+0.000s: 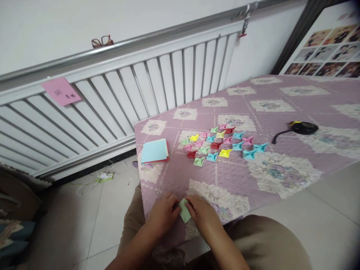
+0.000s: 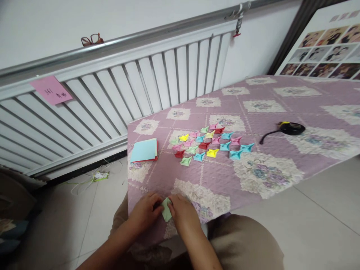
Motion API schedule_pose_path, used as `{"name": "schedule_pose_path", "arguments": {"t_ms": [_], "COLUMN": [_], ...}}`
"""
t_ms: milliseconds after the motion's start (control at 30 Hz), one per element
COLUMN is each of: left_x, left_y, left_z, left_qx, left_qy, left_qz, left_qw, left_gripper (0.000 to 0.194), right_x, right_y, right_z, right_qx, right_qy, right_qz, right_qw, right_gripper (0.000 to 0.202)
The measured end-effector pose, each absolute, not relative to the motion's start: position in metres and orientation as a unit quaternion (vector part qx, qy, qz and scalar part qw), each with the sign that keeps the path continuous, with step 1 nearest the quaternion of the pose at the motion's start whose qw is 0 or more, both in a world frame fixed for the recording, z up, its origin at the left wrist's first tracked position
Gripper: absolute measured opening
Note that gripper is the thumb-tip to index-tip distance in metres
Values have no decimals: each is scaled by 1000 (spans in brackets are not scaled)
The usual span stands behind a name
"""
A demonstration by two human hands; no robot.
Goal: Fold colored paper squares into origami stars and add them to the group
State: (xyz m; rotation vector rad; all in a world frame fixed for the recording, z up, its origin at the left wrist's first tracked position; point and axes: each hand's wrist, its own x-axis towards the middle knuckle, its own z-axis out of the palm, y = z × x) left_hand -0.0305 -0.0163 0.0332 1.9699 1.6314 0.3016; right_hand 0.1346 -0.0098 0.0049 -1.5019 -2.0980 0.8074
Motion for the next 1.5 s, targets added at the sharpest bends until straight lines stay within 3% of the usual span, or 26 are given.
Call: {"name": "schedule_pose_path", "arguments": {"t_ms": [267,900,1233,1500], "left_x": [-35,-51,-53,-62], "left_y": [-7,8,-5,-12], "left_z": [34,36,21,13], "left_qx": [760,858,891,918], "left_qy": [591,455,428,390], "left_qz": [72,19,16,22], "left_qw": [258,236,152,71], "left_gripper": [8,6,21,15], "right_x": [139,144,145,147], "right_y": [-8,-12,-24,-29], "right_z": [12,5,-13,-8], "right_qx": [-543,-478,-436,-400], "right_qy": [-780,-820,-856,-880], "right_qz": [260,218,96,34], "right_qw": [169,228,260,253], "right_gripper": [16,12,19,19]}}
